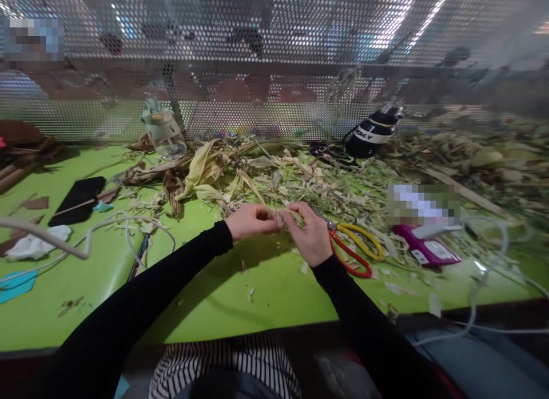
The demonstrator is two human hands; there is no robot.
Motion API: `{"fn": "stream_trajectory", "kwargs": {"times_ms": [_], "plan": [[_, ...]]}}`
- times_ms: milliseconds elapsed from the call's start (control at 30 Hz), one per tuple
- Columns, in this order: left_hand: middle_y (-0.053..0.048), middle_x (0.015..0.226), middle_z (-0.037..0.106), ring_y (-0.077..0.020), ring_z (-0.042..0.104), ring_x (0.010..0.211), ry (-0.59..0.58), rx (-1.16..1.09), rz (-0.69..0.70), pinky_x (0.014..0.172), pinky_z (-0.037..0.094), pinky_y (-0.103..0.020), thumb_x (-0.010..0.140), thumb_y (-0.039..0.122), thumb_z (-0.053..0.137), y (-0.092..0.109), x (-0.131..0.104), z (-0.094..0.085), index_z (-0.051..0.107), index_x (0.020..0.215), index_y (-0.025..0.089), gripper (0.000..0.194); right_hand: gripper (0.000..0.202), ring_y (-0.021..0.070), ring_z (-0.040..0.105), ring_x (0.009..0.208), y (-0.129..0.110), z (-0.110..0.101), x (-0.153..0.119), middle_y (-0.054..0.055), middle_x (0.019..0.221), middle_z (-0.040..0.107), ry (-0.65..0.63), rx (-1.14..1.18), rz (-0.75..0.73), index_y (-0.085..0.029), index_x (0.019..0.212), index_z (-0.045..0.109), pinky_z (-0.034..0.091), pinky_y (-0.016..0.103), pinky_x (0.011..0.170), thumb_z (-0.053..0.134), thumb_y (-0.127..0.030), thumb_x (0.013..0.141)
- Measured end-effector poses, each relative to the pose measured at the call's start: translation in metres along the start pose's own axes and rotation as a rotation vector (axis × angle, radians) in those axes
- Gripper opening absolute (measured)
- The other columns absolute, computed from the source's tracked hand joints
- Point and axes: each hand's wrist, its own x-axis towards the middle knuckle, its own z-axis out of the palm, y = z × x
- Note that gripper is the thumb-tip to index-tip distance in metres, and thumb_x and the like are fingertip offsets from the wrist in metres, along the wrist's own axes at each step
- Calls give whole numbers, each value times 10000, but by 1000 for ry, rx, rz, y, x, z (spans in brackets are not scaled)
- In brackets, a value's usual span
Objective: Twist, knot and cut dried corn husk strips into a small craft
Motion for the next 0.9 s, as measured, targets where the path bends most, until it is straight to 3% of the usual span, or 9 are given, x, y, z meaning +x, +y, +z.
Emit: {"fn": "stream_trajectory", "kwargs": {"times_ms": [100,200,300,433,533,667,800,900], "plan": [[-14,618,621,-62,534,556,113,9,-19,644,456,-216,701,174,649,0,0,0,615,677,105,80,196,171,576,764,1,-2,2,35,841,624,-111,103,90,-198,892,565,442,277,676,522,-383,845],[-32,655,650,-64,549,559,213,4,-41,637,465,-214,745,172,619,2,2,-4,626,717,108,70,217,162,555,695,2,-7,5,28,771,606,-235,106,163,-186,864,581,439,280,628,510,-390,849],[-31,626,643,-58,533,523,257,63,-48,603,461,-207,763,163,606,2,4,-8,610,688,109,92,184,157,525,650,3,-13,6,18,704,568,-188,38,108,-186,770,579,439,296,628,561,-362,821],[-16,572,612,-52,514,479,210,158,-104,559,453,-199,778,180,600,0,5,-11,577,625,105,172,123,172,553,722,4,-15,6,30,768,587,-77,62,-96,-197,755,589,467,323,688,610,-312,794],[0,547,596,-45,522,473,143,116,-148,560,456,-189,788,172,592,0,5,-9,567,620,101,185,69,185,583,853,6,-14,7,50,911,632,-116,146,-226,-205,849,625,486,334,754,593,-254,813],[1,552,601,-46,544,489,105,19,-190,582,470,-195,752,207,648,3,3,-4,573,621,97,187,160,175,606,863,8,-9,6,46,945,658,-191,215,-253,-222,979,633,503,319,751,582,-234,828],[1,560,598,-60,562,522,89,-59,-239,614,486,-219,645,296,746,3,2,1,617,657,101,234,131,156,595,728,10,-4,4,39,829,657,-179,150,-243,-211,925,654,496,285,629,596,-268,823],[3,545,590,-62,556,515,56,-79,-283,604,483,-218,592,329,776,2,1,3,625,653,102,280,119,152,582,694,10,-4,4,35,765,658,-183,108,-334,-209,872,672,484,290,631,571,-264,842]]}}
